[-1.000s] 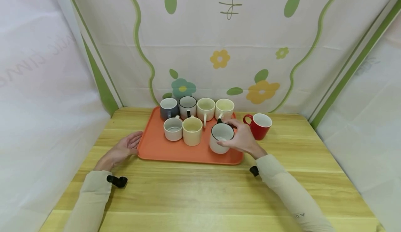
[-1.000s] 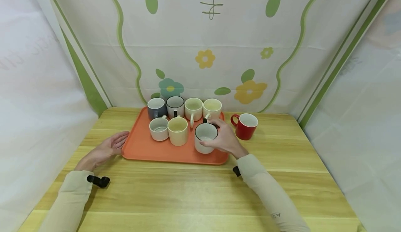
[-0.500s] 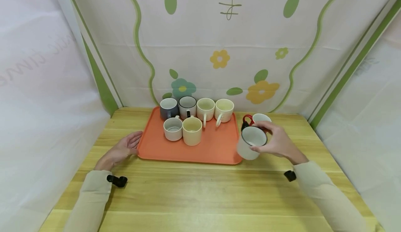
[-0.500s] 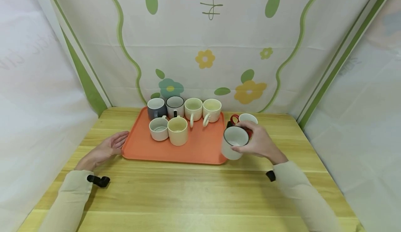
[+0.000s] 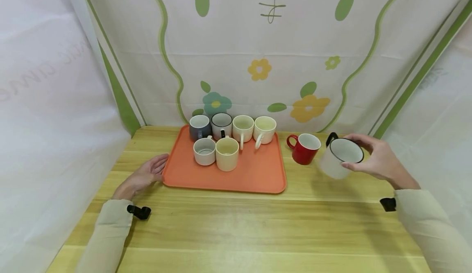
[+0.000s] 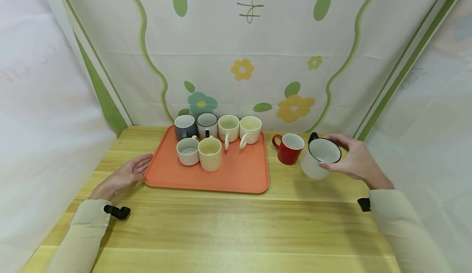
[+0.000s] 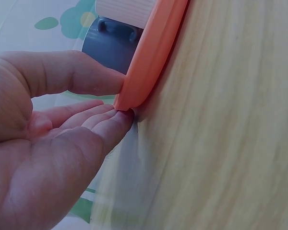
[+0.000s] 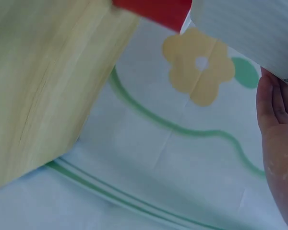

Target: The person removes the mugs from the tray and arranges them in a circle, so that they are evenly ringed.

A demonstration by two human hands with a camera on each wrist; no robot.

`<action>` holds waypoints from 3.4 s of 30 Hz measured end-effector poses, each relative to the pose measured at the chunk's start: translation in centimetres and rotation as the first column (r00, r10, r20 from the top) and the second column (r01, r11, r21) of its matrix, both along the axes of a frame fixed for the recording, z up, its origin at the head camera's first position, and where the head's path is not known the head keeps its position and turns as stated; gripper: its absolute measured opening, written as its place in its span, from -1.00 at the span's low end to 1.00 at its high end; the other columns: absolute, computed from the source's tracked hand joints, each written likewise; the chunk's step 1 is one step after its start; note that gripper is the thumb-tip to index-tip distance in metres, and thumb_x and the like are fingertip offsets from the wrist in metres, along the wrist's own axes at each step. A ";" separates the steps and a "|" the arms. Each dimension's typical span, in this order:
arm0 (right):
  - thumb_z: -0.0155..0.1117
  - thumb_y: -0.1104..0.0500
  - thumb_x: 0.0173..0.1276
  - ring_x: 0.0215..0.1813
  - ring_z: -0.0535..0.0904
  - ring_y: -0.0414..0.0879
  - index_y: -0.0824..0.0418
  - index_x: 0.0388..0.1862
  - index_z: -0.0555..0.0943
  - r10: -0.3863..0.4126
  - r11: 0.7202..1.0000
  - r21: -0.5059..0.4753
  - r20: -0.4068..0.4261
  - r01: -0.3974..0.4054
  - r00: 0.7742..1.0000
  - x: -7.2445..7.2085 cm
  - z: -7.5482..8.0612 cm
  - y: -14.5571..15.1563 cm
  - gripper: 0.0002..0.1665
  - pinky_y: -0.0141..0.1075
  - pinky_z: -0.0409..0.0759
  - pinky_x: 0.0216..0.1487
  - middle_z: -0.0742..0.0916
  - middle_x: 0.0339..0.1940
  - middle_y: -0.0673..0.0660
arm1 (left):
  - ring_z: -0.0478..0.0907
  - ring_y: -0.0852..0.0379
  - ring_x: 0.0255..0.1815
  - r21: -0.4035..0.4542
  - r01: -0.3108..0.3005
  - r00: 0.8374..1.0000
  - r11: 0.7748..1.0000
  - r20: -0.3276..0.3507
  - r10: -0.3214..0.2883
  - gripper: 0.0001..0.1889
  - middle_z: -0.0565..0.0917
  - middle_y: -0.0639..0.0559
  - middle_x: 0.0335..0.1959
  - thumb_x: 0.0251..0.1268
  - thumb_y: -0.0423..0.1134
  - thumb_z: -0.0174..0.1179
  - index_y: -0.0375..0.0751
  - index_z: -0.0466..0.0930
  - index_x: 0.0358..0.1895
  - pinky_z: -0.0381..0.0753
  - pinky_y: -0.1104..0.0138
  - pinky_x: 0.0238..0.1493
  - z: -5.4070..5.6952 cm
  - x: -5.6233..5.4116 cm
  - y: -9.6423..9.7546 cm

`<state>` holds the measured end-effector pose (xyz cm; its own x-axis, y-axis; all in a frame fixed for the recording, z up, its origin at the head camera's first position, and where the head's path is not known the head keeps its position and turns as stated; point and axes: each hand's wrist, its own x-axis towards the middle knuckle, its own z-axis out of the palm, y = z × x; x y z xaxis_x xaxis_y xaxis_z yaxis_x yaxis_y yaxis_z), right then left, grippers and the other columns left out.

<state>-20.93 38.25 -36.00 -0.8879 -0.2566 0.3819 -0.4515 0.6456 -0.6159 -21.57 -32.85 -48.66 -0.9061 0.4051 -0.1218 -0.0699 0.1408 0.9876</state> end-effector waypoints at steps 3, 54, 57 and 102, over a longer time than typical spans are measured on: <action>0.78 0.30 -0.06 0.00 0.63 -0.50 0.14 0.29 0.66 -0.057 0.998 0.025 0.026 0.056 0.998 -0.7 0.0 1.1 -0.15 -0.72 0.49 -0.04 0.72 0.06 -0.27 | -0.34 -0.42 0.74 -0.005 -0.001 1.000 1.000 -0.002 0.001 0.05 -0.28 -0.39 0.76 0.23 -0.73 0.07 -0.44 -0.36 0.71 0.45 0.67 0.29 0.0 -0.1 -0.1; 0.62 -0.21 0.21 -0.13 0.59 -0.11 0.16 0.27 0.62 -0.211 0.967 0.192 0.245 0.166 0.946 -10.5 -7.0 2.7 -0.23 -0.41 0.52 -0.20 0.75 0.02 0.23 | -0.31 -0.38 0.76 0.000 -0.021 1.000 1.000 0.005 0.021 0.03 -0.27 -0.36 0.76 0.23 -0.73 0.02 -0.40 -0.34 0.72 0.44 0.67 0.29 -0.1 0.0 0.3; 0.61 -0.24 0.21 -0.10 0.58 -0.09 0.15 0.31 0.60 -0.216 0.965 0.205 0.255 0.166 0.943 -10.5 -7.0 2.8 -0.19 -0.42 0.51 -0.18 0.74 0.05 0.22 | -0.31 -0.39 0.76 -0.007 -0.018 1.000 1.000 0.002 0.018 0.02 -0.26 -0.36 0.76 0.24 -0.72 0.03 -0.41 -0.33 0.72 0.44 0.67 0.29 -0.2 0.0 0.3; 0.67 -0.13 0.15 0.56 0.47 0.22 0.24 0.59 0.41 0.179 0.970 0.129 0.179 -0.204 0.967 -8.5 -1.8 -17.2 0.11 0.15 0.42 0.56 0.56 0.54 0.26 | -0.31 -0.41 0.75 -0.039 -0.011 1.000 0.999 -0.001 0.011 0.02 -0.25 -0.38 0.76 0.26 -0.72 0.05 -0.41 -0.33 0.72 0.48 0.66 0.26 0.1 0.2 0.0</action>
